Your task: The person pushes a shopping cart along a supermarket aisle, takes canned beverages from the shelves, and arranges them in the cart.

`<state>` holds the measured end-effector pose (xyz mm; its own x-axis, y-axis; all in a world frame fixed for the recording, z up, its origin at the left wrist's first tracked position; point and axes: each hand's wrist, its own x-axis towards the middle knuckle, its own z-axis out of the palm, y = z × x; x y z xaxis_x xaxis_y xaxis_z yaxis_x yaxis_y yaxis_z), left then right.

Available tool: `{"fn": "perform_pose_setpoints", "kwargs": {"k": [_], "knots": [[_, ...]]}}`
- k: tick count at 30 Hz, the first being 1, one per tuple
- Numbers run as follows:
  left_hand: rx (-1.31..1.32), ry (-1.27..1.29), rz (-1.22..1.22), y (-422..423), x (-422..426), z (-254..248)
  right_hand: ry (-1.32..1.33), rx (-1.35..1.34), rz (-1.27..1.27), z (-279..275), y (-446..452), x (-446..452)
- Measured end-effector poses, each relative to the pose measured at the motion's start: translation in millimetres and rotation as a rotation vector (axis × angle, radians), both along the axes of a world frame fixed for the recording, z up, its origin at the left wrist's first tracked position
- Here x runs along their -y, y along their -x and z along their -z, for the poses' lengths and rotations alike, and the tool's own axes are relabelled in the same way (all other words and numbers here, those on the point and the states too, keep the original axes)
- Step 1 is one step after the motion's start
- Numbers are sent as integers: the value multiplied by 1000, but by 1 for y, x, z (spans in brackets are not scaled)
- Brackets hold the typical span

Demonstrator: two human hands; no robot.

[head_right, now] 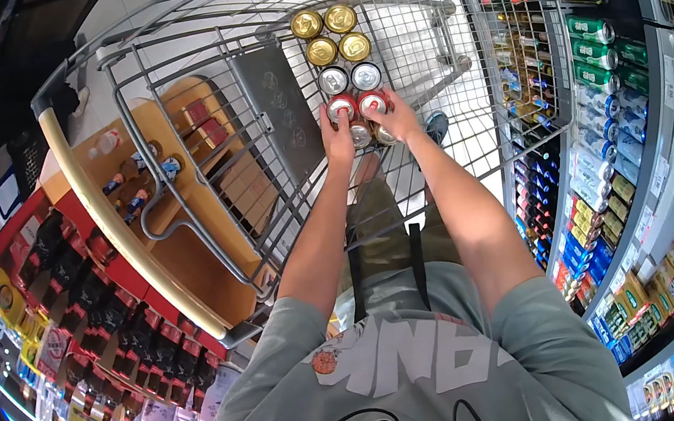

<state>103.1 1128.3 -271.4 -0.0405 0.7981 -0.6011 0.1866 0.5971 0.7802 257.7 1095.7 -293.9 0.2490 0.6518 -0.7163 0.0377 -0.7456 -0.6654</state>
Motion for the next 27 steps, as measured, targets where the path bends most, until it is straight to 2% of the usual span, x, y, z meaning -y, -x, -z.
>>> {"fn": "perform_pose_setpoints", "kwargs": {"k": [2,4,6,7,9,17,22,24,27], "knots": [[-25,-7,5,1,-1,5,14,-166,53,-6,-5,-2],[-47,-18,10,0,0,5,51,-174,52,-8,-9,-1],[120,17,-145,-2,2,9,34,-194,63,-9,-11,-1],[119,14,-148,-3,3,14,32,-195,60,-7,-14,-1],[116,-44,-170,-4,5,20,22,-412,160,-8,-16,-1],[131,-58,-154,-8,6,11,92,-409,185,-45,-23,-8],[103,-12,-169,-7,5,9,109,-386,190,-37,-19,-5],[-18,-39,-54,-2,4,14,118,-368,285,-31,-15,-1],[-170,-23,-24,0,7,19,144,-357,250,-24,-14,5]]}}
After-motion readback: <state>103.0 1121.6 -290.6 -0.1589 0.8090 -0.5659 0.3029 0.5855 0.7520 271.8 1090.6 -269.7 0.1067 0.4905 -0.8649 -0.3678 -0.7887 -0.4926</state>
